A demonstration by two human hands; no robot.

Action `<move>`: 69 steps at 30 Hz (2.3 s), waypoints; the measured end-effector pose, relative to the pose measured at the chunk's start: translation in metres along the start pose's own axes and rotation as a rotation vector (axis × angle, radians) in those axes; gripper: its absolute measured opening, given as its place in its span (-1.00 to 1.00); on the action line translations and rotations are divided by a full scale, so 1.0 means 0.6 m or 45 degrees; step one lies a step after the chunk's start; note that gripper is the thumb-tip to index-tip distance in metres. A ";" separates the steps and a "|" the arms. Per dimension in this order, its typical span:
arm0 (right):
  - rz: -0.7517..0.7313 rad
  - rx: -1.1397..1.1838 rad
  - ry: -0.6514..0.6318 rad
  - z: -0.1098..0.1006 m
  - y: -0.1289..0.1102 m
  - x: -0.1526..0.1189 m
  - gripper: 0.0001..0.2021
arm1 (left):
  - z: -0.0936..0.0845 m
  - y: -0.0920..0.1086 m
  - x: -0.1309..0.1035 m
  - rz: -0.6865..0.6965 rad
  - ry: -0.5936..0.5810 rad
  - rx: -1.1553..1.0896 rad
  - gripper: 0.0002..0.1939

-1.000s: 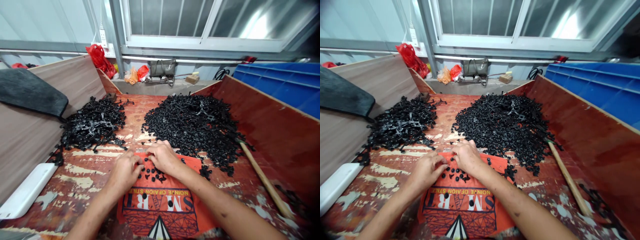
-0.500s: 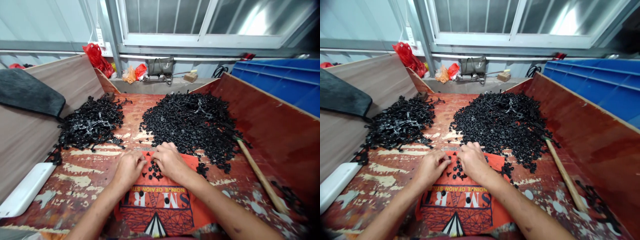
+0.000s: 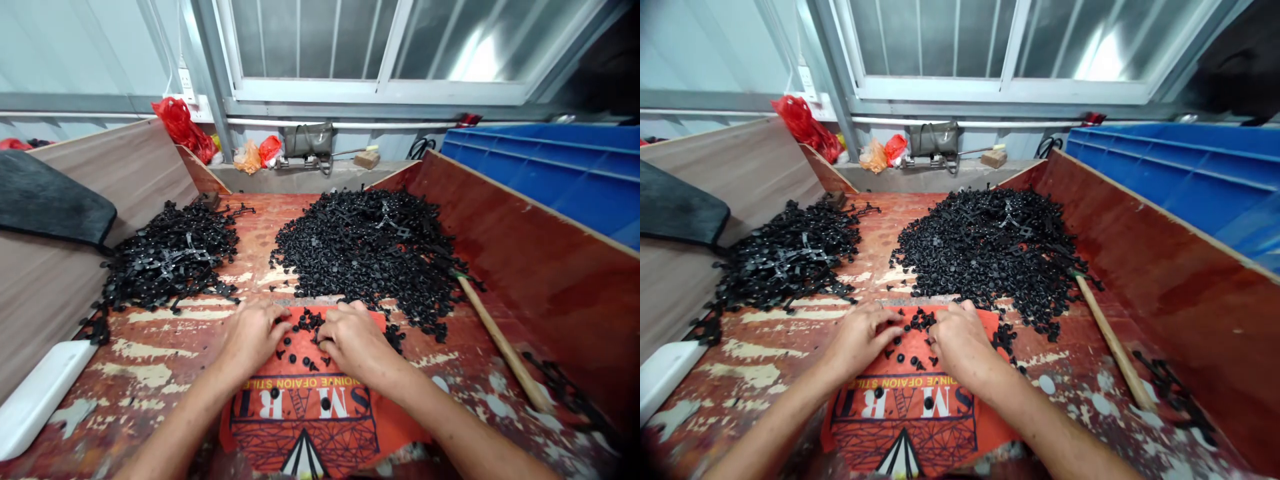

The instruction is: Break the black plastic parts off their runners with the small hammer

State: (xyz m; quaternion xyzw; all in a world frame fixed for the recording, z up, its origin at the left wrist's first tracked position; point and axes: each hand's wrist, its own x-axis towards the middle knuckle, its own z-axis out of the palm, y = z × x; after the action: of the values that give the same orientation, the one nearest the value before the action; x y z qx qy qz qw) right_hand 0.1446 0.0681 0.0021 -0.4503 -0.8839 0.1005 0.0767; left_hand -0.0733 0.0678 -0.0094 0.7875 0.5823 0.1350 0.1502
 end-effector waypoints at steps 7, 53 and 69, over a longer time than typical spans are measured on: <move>-0.097 0.028 0.011 0.018 -0.031 0.008 -0.82 | 0.000 -0.011 0.067 0.117 -0.121 0.094 -0.85; 0.118 -0.035 0.105 0.021 0.036 0.051 -0.88 | -0.008 0.025 0.086 0.125 -0.122 0.240 -0.80; -0.053 0.075 0.109 0.002 0.003 0.001 -0.87 | 0.024 0.025 0.114 0.346 -0.196 0.099 -0.78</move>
State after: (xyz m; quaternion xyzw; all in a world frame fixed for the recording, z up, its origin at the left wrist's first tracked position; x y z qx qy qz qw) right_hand 0.1454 0.0696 0.0007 -0.4332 -0.8857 0.1055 0.1296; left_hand -0.0350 0.1278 -0.0139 0.8723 0.4617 0.0706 0.1443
